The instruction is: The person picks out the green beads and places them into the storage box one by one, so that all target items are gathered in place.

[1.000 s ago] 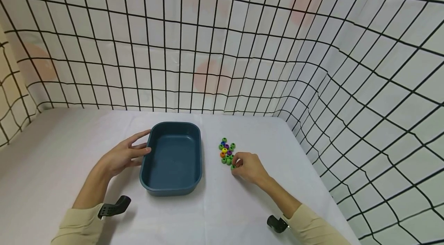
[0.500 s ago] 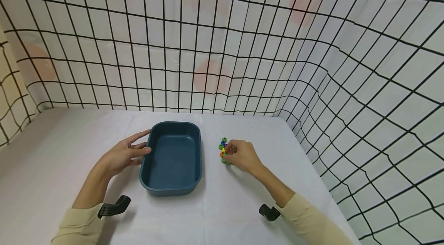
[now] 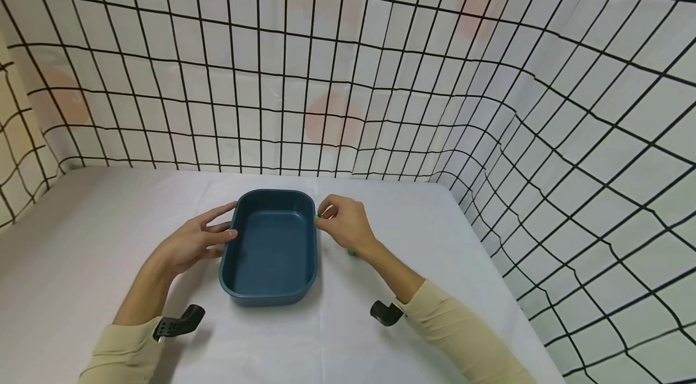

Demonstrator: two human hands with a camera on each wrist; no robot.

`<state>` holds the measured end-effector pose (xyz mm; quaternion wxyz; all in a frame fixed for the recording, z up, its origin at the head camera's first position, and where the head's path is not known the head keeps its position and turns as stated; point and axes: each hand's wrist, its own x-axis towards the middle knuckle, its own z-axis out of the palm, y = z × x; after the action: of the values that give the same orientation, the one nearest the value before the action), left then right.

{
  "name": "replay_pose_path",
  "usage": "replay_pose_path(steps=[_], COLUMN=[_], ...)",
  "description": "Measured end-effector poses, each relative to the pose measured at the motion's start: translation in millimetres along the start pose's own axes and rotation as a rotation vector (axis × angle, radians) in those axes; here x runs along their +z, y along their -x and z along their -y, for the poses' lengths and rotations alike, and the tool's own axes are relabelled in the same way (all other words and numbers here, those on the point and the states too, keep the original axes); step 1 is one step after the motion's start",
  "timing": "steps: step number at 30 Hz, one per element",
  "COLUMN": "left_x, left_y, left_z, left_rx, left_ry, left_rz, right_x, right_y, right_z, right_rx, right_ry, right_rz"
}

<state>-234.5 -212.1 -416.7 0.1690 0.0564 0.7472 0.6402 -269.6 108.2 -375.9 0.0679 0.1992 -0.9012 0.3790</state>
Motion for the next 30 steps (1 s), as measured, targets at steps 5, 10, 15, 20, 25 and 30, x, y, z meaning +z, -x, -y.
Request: replay_pose_path(steps=[5,10,15,20,25,30], left_x=[0.4,0.7,0.6,1.2,0.2,-0.7], left_y=[0.8,-0.2,-0.4,-0.4,-0.3,-0.3], left_z=[-0.6,-0.1,0.8,0.8,2.2,4.2], left_rx=[-0.007,-0.013,-0.008,-0.003,0.003,0.004], left_ry=[0.012,0.015,0.012,0.009,0.012,0.015], left_rz=[0.0,-0.012,-0.017,-0.022,-0.026,-0.021], right_x=[13.3,24.4,33.8,38.0,40.2,41.6], right_y=[-7.9,-12.1,-11.8,-10.5,-10.8,-10.7], right_z=[9.4,13.1,11.3,5.9,2.9,1.6], right_rx=[-0.036,-0.045,-0.053,-0.059,-0.035,-0.007], right_ry=[-0.009,-0.017,-0.037,-0.036,-0.035,-0.031], right_rz=[-0.019,-0.045,-0.053,-0.055,-0.065,-0.071])
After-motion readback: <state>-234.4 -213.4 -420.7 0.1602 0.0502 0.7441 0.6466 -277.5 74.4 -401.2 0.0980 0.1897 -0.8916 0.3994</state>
